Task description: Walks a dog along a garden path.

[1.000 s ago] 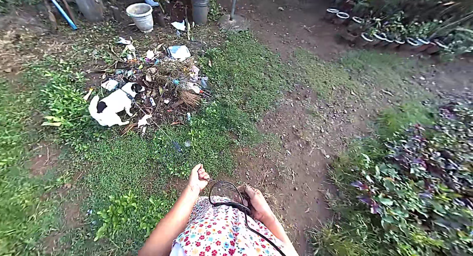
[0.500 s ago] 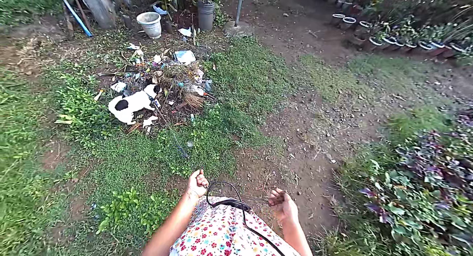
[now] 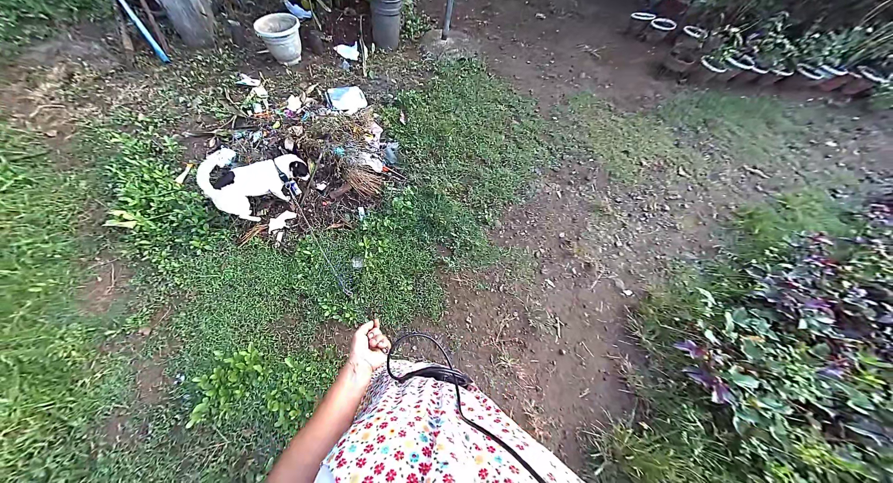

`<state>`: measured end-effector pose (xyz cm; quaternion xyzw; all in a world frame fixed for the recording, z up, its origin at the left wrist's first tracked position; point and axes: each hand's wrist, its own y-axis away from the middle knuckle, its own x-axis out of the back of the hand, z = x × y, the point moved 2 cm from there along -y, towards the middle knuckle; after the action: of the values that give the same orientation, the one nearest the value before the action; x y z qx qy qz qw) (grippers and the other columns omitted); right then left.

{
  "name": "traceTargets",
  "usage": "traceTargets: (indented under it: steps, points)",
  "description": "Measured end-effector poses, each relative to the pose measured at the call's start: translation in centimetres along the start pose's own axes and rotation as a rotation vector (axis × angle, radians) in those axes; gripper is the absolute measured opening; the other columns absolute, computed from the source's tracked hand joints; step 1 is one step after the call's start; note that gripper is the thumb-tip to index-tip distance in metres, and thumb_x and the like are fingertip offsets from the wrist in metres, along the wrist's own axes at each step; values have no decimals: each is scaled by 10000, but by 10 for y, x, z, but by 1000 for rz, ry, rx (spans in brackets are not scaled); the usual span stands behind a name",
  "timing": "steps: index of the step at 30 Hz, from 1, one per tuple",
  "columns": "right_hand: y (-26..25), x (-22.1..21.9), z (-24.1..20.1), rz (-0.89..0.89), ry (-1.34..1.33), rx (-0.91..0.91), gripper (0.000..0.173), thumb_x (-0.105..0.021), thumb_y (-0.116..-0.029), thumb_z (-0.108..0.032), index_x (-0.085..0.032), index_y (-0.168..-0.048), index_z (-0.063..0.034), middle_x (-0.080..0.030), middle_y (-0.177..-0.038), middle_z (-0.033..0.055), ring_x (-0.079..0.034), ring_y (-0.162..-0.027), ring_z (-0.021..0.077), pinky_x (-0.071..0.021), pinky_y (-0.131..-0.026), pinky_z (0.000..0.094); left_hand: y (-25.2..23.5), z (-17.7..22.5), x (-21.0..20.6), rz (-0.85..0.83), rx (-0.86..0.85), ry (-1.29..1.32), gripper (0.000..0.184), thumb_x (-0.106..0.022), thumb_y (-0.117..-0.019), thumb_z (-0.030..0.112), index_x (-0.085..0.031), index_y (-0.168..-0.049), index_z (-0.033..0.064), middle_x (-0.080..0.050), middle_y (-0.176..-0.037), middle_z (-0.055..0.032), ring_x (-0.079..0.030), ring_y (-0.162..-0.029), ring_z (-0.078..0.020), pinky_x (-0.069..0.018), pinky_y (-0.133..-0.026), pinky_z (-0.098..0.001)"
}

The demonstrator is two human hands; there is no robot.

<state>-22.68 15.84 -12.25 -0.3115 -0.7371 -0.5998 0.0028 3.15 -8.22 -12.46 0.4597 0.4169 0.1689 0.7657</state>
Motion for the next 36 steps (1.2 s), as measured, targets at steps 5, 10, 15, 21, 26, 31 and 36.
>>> traceTargets:
  steps: [5,10,15,21,26,31,36]
  points:
    - [-104,-19,58,3,174,127,254,-612,-1017,-127,-670,-1182,57,-681,-1124,220,-633,-965,215,-490,-884,374,3,6,6,31,-46,-14,284,-317,-1079,149,-446,-826,133,-308,-454,84,-312,-316,-9,-306,-326,-141]
    - [-66,-9,29,-241,330,97,406,-452,-1104,-150,-463,-1474,17,-561,-1399,221,-562,-1215,267,-425,-1043,410,5,5,18,61,-56,-34,263,-313,-1084,156,-446,-859,125,-313,-460,79,-314,-318,-9,-306,-326,-143]
    - [-114,-33,40,-81,185,170,265,-588,-1031,-112,-641,-1230,55,-682,-1020,194,-620,-829,188,-505,-808,354,8,-3,24,62,-37,-40,293,-295,-1091,169,-444,-843,127,-310,-454,80,-313,-314,-10,-311,-327,-145]
    - [-109,-27,45,-124,260,290,287,-591,-1034,-128,-643,-1225,80,-692,-1087,241,-655,-942,238,-517,-864,391,12,-5,30,81,-18,-30,286,-308,-1088,167,-441,-837,129,-308,-465,77,-308,-318,-14,-308,-324,-147]
    - [-92,-23,31,-151,279,179,309,-568,-1046,-97,-608,-1302,71,-662,-1213,247,-633,-1071,254,-470,-974,394,10,-10,35,64,3,-39,310,-297,-1090,171,-431,-813,138,-309,-464,79,-314,-321,-11,-312,-329,-145]
    - [-116,-20,42,-155,321,238,313,-578,-1046,-143,-627,-1279,60,-685,-1136,221,-647,-978,229,-499,-912,391,9,-12,31,49,1,-24,297,-300,-1088,168,-438,-827,136,-310,-465,82,-309,-321,-6,-306,-329,-139]
    - [-142,-24,55,-140,320,271,303,-592,-1033,-135,-637,-1261,59,-685,-1172,234,-656,-1062,276,-501,-951,430,11,-11,27,52,-26,-30,301,-299,-1088,167,-437,-822,137,-303,-450,82,-308,-311,-10,-311,-321,-149]
